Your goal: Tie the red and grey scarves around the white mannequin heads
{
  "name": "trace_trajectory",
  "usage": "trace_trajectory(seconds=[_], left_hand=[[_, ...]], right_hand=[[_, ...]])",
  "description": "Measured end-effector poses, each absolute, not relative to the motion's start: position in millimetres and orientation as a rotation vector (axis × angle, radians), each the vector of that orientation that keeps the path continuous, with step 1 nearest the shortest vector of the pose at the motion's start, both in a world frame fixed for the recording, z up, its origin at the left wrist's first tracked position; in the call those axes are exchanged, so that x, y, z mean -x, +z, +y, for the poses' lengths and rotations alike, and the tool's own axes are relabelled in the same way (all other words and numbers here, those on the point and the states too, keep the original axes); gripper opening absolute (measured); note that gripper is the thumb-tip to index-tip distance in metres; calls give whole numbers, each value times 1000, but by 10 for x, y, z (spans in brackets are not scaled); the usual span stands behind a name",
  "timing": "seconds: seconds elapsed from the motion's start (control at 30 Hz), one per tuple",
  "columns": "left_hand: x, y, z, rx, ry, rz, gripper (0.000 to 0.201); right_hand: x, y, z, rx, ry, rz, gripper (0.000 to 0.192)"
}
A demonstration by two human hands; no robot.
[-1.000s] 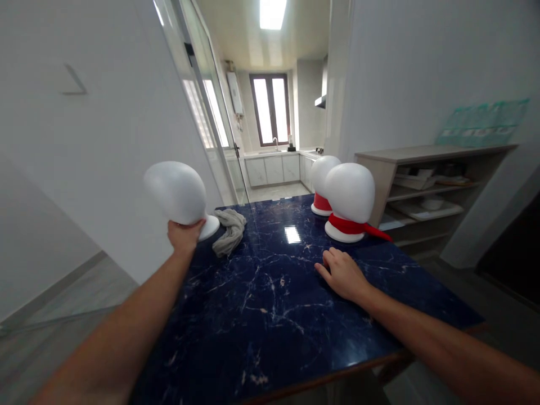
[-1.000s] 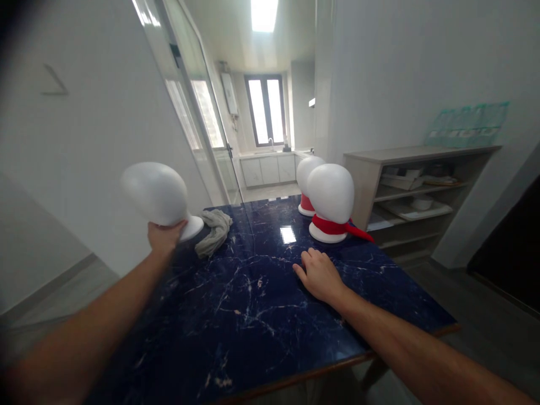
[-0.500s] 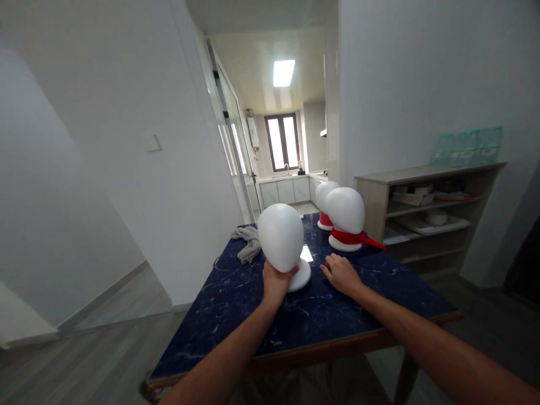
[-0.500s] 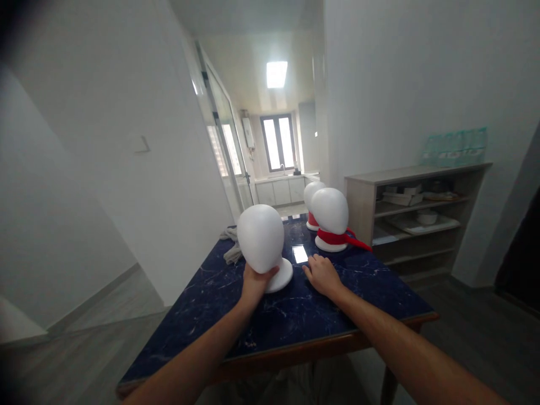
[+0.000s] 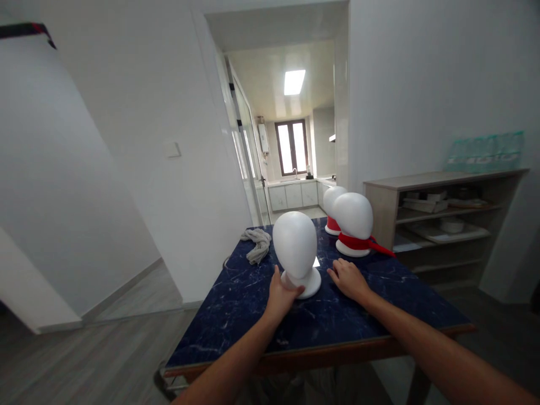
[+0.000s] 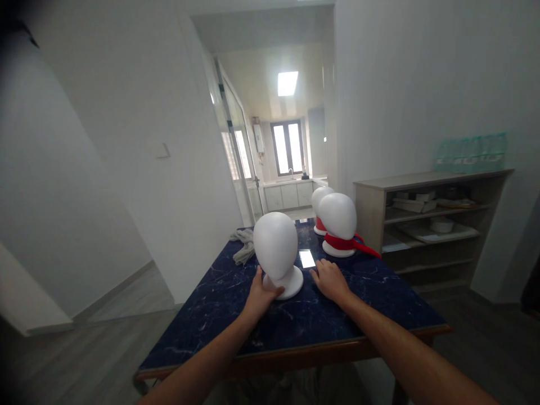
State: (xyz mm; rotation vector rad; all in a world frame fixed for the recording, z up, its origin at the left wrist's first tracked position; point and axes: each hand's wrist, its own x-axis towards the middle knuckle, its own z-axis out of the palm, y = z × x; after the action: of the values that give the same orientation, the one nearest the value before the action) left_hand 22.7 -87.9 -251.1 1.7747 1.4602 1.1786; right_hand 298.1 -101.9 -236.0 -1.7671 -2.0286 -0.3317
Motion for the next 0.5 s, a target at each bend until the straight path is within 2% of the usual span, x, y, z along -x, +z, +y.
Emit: trace_trajectory(seconds=[0.1, 0.23, 0.37, 0.5], left_hand=[[192, -2529, -627, -1637, 1252, 1553, 95], [645, -2268, -65, -1645, 1385, 1732, 79], [797, -2099, 437, -2066, 1149, 1860, 76], [807, -2132, 714, -2246, 872, 1914, 51]], right_hand=[[-2978, -2382, -1001, 1738, -324, -2036, 28], [-2969, -2396, -973, 1714, -316, -2065, 26], [-2978, -2385, -970, 1728, -265, -2052, 27], [-2993, -2375, -982, 1735, -218, -2032, 24]])
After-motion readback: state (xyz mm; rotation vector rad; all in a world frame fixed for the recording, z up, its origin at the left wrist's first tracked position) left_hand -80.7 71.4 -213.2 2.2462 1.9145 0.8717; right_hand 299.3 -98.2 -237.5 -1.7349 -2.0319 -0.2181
